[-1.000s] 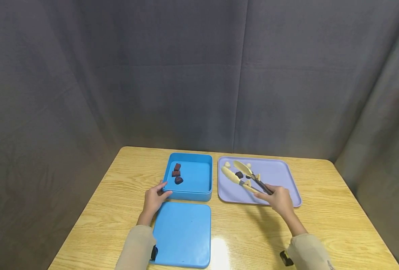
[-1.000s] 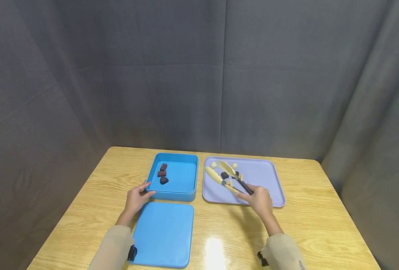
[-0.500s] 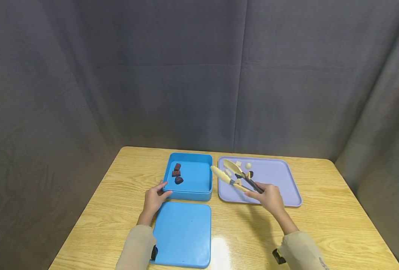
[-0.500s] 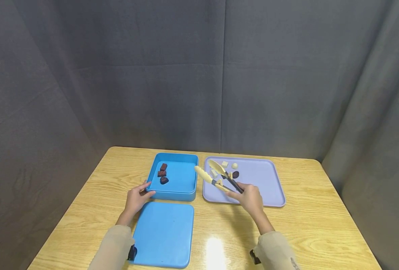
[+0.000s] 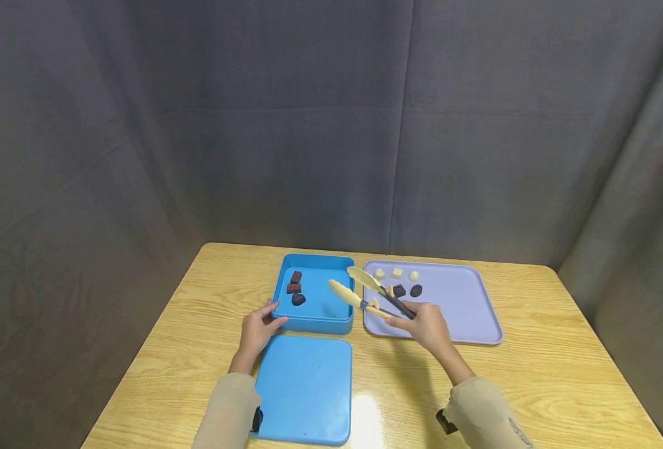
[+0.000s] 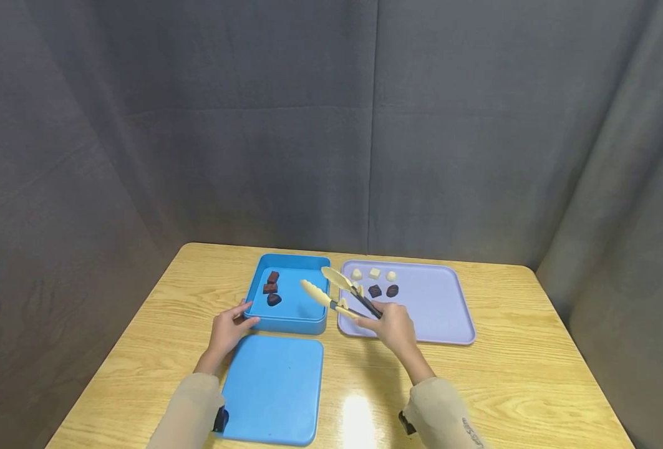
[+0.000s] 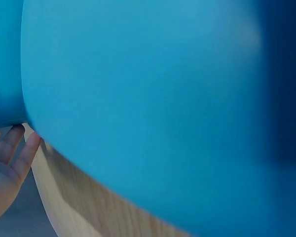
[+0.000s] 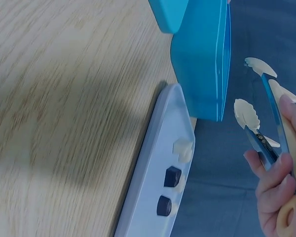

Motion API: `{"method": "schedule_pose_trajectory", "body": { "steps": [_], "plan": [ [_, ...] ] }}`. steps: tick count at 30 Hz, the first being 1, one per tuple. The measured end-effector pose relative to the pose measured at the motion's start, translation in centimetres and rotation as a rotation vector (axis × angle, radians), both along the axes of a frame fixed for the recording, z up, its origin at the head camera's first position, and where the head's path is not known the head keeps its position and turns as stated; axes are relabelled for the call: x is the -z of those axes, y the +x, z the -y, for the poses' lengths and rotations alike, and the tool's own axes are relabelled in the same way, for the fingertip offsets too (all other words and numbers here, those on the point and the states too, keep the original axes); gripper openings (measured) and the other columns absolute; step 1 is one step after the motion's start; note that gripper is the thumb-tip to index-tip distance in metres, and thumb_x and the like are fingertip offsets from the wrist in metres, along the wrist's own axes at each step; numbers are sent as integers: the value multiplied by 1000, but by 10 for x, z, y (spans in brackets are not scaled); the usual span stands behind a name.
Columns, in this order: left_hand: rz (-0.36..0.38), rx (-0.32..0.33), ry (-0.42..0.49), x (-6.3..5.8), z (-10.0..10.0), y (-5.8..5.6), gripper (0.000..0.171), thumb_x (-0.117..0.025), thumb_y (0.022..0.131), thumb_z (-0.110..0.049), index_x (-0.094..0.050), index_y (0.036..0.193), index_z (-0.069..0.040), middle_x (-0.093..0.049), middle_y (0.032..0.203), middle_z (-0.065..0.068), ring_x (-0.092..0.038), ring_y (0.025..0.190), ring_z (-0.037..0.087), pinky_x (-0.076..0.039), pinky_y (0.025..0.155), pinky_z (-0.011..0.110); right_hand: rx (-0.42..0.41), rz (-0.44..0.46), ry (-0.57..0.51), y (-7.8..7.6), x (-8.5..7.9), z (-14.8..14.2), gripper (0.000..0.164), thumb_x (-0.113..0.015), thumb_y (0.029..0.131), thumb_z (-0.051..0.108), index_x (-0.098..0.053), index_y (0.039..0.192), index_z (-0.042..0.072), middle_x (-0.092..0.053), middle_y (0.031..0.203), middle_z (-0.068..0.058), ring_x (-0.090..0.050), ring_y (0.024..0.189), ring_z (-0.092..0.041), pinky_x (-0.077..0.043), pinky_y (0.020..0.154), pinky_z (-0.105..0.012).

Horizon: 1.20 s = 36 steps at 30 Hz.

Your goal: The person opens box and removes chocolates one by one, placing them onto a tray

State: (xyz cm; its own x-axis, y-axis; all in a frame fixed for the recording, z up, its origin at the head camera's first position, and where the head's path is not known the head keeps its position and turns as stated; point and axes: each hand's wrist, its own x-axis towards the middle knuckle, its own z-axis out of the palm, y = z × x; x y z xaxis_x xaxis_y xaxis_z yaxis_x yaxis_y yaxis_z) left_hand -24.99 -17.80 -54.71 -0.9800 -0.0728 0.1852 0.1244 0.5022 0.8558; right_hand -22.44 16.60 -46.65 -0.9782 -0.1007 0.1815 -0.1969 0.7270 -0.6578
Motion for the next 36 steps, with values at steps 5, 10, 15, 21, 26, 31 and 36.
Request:
{"method": "schedule_pose_trajectory", "body": {
  "steps": [5,10,15,21,26,31,36],
  "plan": [
    [4,-2,6,-1,0,0,46,-69,77,-17,-57,118,0,-44,127,20,-50,110,31,-47,81,37,-29,18,20,-2,-1,11,43,-78,67,30,-69,96,1,-58,62,0,-39,47,-11,-31,40,-25],
    [4,-2,10,-1,0,-1,46,-69,77,-16,-57,118,1,-44,127,21,-50,109,31,-47,81,38,-54,37,42,-5,-3,21,38,-78,66,30,-70,93,5,-53,57,3,-36,46,-10,-29,40,-24],
    [1,-5,7,-1,-1,0,45,-69,77,-16,-57,118,1,-44,127,21,-51,108,32,-47,81,38,-57,20,72,-10,-4,29,44,-79,64,32,-70,98,4,-62,68,0,-42,51,-13,-34,42,-26],
    [1,-5,10,-2,-1,0,45,-69,78,-15,-57,118,1,-45,126,21,-51,108,32,-47,81,38,-63,35,97,-15,-2,36,45,-79,64,31,-69,100,5,-59,62,0,-38,51,-11,-31,40,-25],
    [0,-6,9,-2,-1,0,45,-69,78,-14,-57,118,2,-45,126,21,-52,107,32,-47,81,38,-70,44,107,-17,0,43,47,-79,65,32,-69,102,5,-45,50,4,-31,46,-10,-24,39,-24],
    [-1,-6,6,-2,-1,0,45,-70,77,-15,-57,117,1,-45,125,21,-53,106,32,-47,80,38,-68,57,138,-21,1,49,52,-79,63,38,-69,103,7,-44,49,6,-31,46,-9,-24,39,-24],
    [-11,4,-1,-1,2,-2,45,-71,76,-16,-59,116,1,-47,124,21,-54,105,31,-48,79,37,-58,90,158,-23,3,54,54,-79,62,38,-68,104,6,-51,54,4,-32,46,-10,-24,39,-24]
  ]
}}
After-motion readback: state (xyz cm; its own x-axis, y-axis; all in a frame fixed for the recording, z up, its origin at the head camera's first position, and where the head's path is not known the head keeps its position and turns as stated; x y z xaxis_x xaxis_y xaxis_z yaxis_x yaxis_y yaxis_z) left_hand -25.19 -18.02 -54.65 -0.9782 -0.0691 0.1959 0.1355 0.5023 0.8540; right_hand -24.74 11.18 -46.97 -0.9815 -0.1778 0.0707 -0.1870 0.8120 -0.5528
